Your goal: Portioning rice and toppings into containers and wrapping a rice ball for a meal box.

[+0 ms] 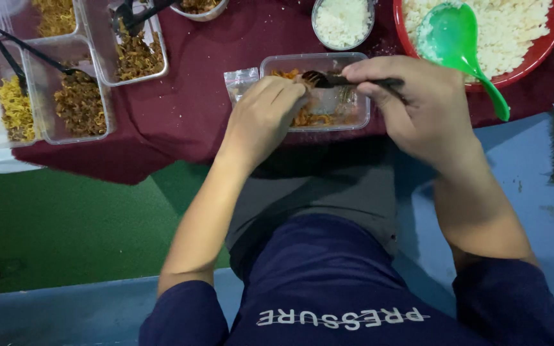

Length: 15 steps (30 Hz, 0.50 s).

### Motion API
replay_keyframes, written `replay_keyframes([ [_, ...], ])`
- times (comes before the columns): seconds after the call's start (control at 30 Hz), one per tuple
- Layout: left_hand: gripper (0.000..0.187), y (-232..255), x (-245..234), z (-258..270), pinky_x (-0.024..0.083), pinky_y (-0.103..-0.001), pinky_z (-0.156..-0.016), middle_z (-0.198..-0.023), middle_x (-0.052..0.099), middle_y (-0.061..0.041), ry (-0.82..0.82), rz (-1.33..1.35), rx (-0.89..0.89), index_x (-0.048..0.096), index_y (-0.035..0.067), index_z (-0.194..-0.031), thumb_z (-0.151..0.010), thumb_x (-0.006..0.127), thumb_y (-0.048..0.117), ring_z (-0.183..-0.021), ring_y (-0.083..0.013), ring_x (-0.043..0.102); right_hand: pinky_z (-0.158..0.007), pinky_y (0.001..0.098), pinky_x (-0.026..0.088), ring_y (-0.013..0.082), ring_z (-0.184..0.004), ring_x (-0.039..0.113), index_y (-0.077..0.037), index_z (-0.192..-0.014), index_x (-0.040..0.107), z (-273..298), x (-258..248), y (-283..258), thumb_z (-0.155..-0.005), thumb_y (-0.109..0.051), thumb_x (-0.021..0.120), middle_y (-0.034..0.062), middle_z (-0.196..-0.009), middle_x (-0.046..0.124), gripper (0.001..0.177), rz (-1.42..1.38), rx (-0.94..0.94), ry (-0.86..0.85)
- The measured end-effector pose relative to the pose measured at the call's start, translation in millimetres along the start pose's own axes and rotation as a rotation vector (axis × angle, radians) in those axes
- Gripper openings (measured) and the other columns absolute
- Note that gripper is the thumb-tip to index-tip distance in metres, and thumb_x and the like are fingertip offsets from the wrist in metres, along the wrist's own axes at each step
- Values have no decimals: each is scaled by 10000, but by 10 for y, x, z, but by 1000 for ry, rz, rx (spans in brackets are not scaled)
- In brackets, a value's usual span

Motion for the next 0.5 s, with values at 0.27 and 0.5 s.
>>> replay_keyframes([
  [0.27, 152, -20, -66, 19, 490, -431, -719, -884, 607, -132, 34, -11, -15, 557, 5, -936, -894, 575, -140, -810, -335, 567, -986, 457, 619, 420, -1099, 755, 164, -1110, 708, 144, 29, 25, -1118, 100, 625, 302, -1123, 741, 106, -17, -75, 163],
  [0.5, 138, 54, -88, -27, 490, -410, -732, -875, 620, -119, 101, -36, 54, 579, 12, -912, -1031, 613, -50, -781, -306, 581, -1033, 450, 599, 416, -1110, 739, 163, -1117, 679, 178, 96, 29, -1114, 88, 599, 315, -1135, 720, 109, -104, 4, 159],
])
Point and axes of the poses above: each hand's wrist, its own z-axis away from the middle knuckle, its own x-axis out of the palm, y = z × x, the point moved 4 cm from there along -z, towards the middle knuckle
